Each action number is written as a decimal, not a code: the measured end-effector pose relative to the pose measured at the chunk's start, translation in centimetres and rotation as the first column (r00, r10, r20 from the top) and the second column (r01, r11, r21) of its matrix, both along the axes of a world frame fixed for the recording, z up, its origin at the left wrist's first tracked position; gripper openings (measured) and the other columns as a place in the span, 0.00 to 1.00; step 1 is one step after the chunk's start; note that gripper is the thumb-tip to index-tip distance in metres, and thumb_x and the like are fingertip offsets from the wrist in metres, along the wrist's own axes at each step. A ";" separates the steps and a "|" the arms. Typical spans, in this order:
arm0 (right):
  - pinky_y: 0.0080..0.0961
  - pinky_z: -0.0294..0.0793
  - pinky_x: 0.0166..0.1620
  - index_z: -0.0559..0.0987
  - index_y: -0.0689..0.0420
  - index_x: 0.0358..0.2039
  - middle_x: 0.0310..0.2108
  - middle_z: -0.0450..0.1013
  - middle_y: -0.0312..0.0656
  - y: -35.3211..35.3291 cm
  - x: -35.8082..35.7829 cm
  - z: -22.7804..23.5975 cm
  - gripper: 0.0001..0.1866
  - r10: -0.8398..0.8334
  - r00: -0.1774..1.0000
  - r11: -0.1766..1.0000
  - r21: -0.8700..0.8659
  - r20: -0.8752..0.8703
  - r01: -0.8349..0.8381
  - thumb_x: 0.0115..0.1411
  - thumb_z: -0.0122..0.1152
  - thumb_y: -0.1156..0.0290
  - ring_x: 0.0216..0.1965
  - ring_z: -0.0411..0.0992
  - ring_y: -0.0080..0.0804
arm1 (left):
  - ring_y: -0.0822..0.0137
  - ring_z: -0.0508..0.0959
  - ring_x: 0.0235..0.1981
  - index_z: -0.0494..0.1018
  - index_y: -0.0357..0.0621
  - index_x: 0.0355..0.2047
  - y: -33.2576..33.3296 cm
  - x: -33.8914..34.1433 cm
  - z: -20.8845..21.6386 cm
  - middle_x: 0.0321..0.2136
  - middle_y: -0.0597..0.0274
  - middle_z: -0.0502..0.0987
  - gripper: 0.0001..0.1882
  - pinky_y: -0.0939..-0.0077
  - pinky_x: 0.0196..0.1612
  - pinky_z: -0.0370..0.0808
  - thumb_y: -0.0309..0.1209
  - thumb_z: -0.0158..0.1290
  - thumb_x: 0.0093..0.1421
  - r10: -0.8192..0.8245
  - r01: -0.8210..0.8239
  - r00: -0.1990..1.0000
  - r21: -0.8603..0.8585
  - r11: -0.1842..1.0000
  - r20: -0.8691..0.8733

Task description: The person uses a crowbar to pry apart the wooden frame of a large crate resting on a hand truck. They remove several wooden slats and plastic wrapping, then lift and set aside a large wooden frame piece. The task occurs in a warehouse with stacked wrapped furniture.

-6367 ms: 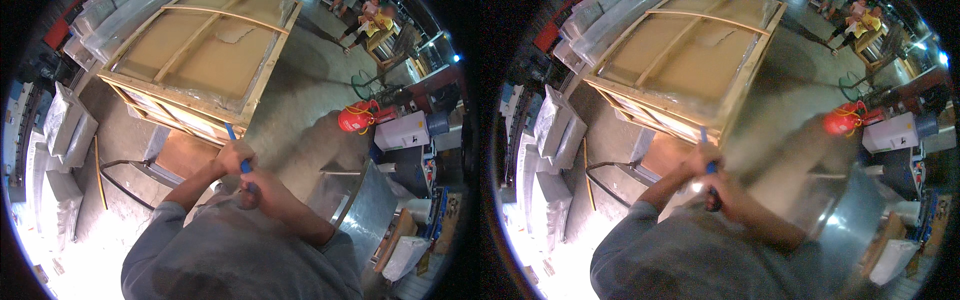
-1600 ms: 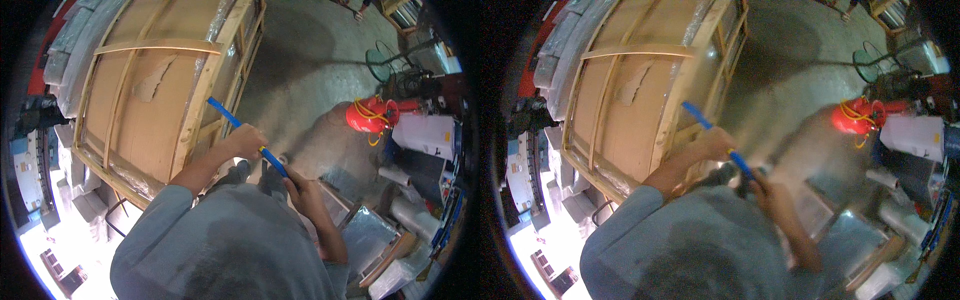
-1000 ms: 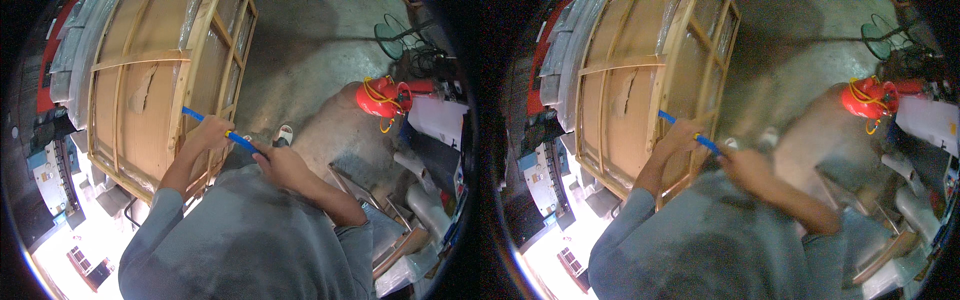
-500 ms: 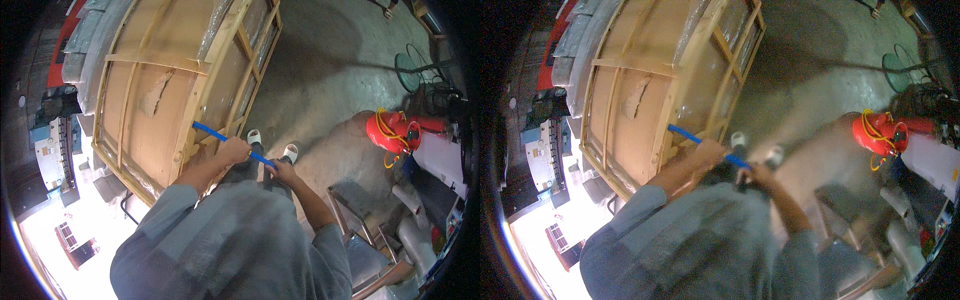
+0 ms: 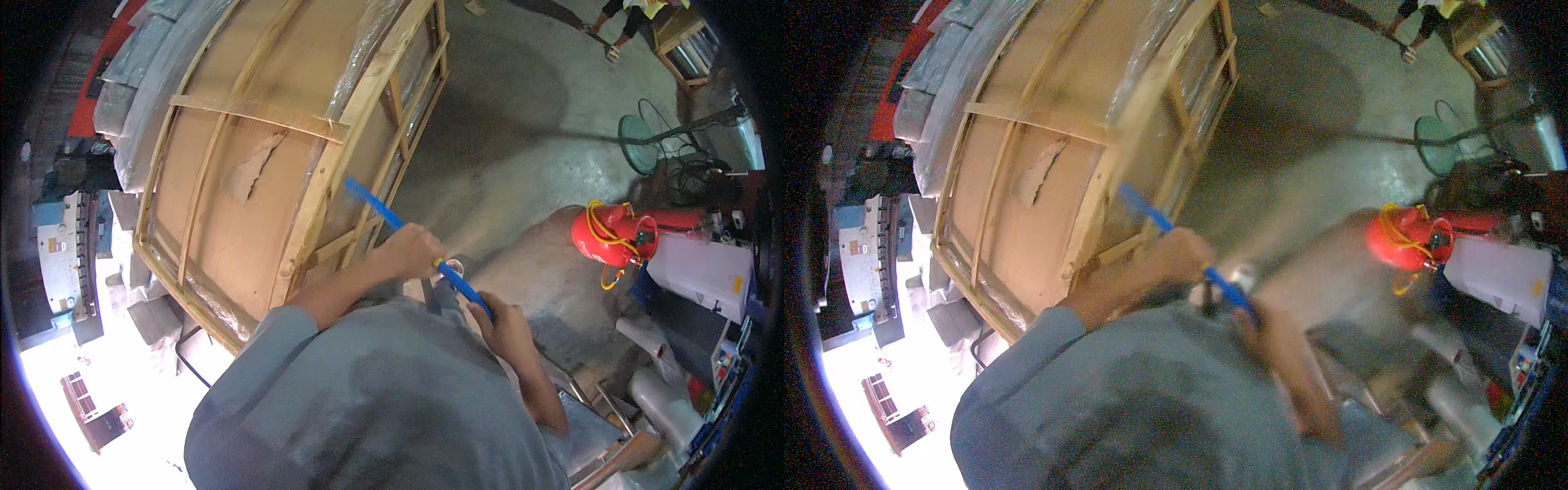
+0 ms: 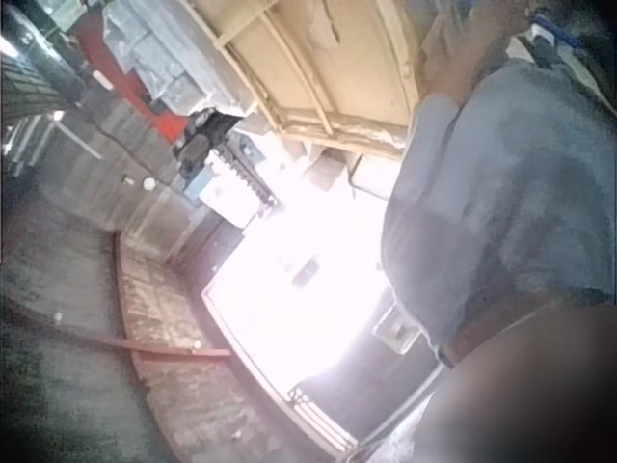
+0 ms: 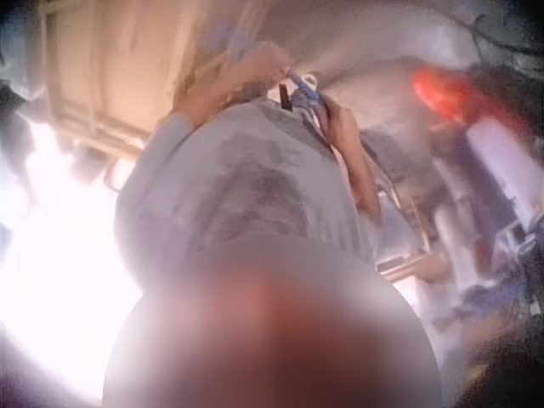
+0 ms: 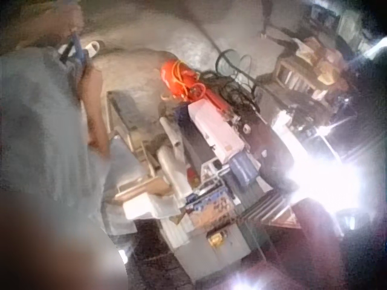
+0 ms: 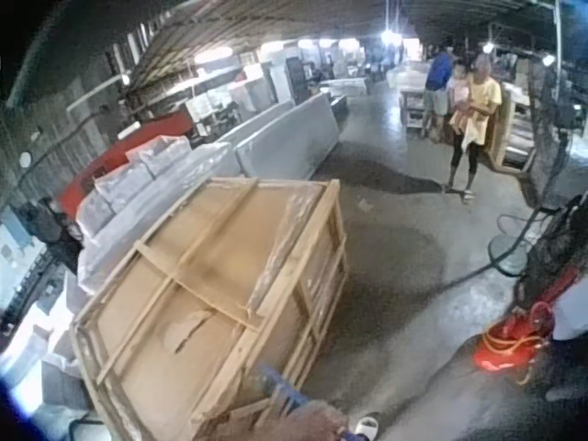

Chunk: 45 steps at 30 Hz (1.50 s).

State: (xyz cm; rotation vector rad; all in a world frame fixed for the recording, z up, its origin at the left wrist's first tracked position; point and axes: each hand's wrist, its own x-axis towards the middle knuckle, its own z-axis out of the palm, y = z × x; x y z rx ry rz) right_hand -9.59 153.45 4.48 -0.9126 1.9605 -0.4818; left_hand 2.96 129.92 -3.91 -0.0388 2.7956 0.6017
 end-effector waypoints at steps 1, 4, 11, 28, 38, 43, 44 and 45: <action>0.37 0.76 0.35 0.80 0.60 0.48 0.27 0.77 0.56 -0.6 -0.4 -0.3 0.20 -0.019 1.000 1.000 -0.020 -0.003 0.019 0.67 0.59 0.55 0.30 0.80 0.51 | 0.54 0.82 0.29 0.79 0.50 0.24 -0.8 -0.8 -0.2 0.23 0.57 0.79 0.08 0.58 0.34 0.75 0.39 0.61 0.49 0.004 -0.003 0.996 0.009 1.000 -0.091; 0.37 0.76 0.35 0.80 0.60 0.48 0.28 0.77 0.56 -2.2 -0.8 -2.8 0.20 -0.083 0.996 0.990 -0.111 0.010 0.084 0.68 0.58 0.56 0.30 0.80 0.50 | 0.58 0.80 0.31 0.78 0.52 0.24 -3.2 -2.2 -1.3 0.23 0.61 0.78 0.06 0.61 0.38 0.73 0.37 0.62 0.48 0.014 -0.016 0.973 -0.003 1.000 -0.231; 0.40 0.76 0.39 0.81 0.59 0.49 0.31 0.79 0.58 -4.3 -2.0 -8.3 0.22 -0.139 0.981 0.984 -0.097 0.138 0.153 0.67 0.58 0.54 0.34 0.80 0.52 | 0.58 0.80 0.34 0.78 0.51 0.25 -5.4 -2.4 -3.9 0.25 0.62 0.78 0.08 0.62 0.41 0.72 0.38 0.64 0.47 0.088 -0.096 0.978 -0.039 0.995 -0.188; 0.43 0.77 0.39 0.82 0.56 0.45 0.32 0.80 0.54 -10.1 -7.8 -6.9 0.20 0.129 0.991 0.991 -0.016 -0.036 -0.130 0.66 0.59 0.51 0.34 0.80 0.54 | 0.47 0.83 0.31 0.80 0.47 0.29 -10.5 -5.4 -1.5 0.25 0.52 0.82 0.15 0.54 0.35 0.79 0.46 0.60 0.52 0.068 -0.069 0.989 0.001 0.998 0.132; 0.49 0.77 0.42 0.78 0.57 0.47 0.33 0.79 0.58 -10.5 -7.2 -27.1 0.28 0.172 0.951 0.982 -0.125 0.257 -0.144 0.66 0.54 0.42 0.37 0.79 0.58 | 0.49 0.85 0.31 0.84 0.50 0.29 -9.3 -6.6 -9.8 0.26 0.51 0.83 0.12 0.55 0.33 0.80 0.43 0.59 0.53 0.125 -0.003 0.855 -0.237 0.972 0.504; 0.48 0.76 0.43 0.78 0.56 0.48 0.33 0.79 0.57 -12.1 -7.3 -28.0 0.29 0.251 0.946 0.967 -0.102 0.203 -0.235 0.66 0.53 0.40 0.39 0.79 0.59 | 0.48 0.84 0.31 0.84 0.48 0.29 -9.4 -6.6 -11.5 0.27 0.51 0.83 0.12 0.54 0.34 0.81 0.41 0.60 0.51 0.248 -0.123 0.824 -0.266 0.956 0.510; 0.48 0.76 0.43 0.78 0.55 0.48 0.32 0.79 0.57 -12.2 -7.8 -26.8 0.30 0.255 0.945 0.967 -0.056 0.207 -0.249 0.66 0.52 0.40 0.38 0.79 0.60 | 0.48 0.84 0.31 0.84 0.48 0.29 -9.2 -6.7 -11.1 0.26 0.51 0.83 0.11 0.54 0.34 0.81 0.40 0.60 0.51 0.246 -0.127 0.833 -0.260 0.957 0.496; 0.48 0.76 0.43 0.78 0.55 0.49 0.32 0.79 0.57 -11.8 -8.3 -25.0 0.29 0.256 0.938 0.965 -0.113 0.235 -0.236 0.66 0.52 0.40 0.38 0.79 0.60 | 0.48 0.84 0.31 0.84 0.47 0.29 -8.9 -6.7 -10.5 0.26 0.51 0.82 0.11 0.54 0.34 0.81 0.39 0.60 0.50 0.243 -0.130 0.835 -0.252 0.959 0.494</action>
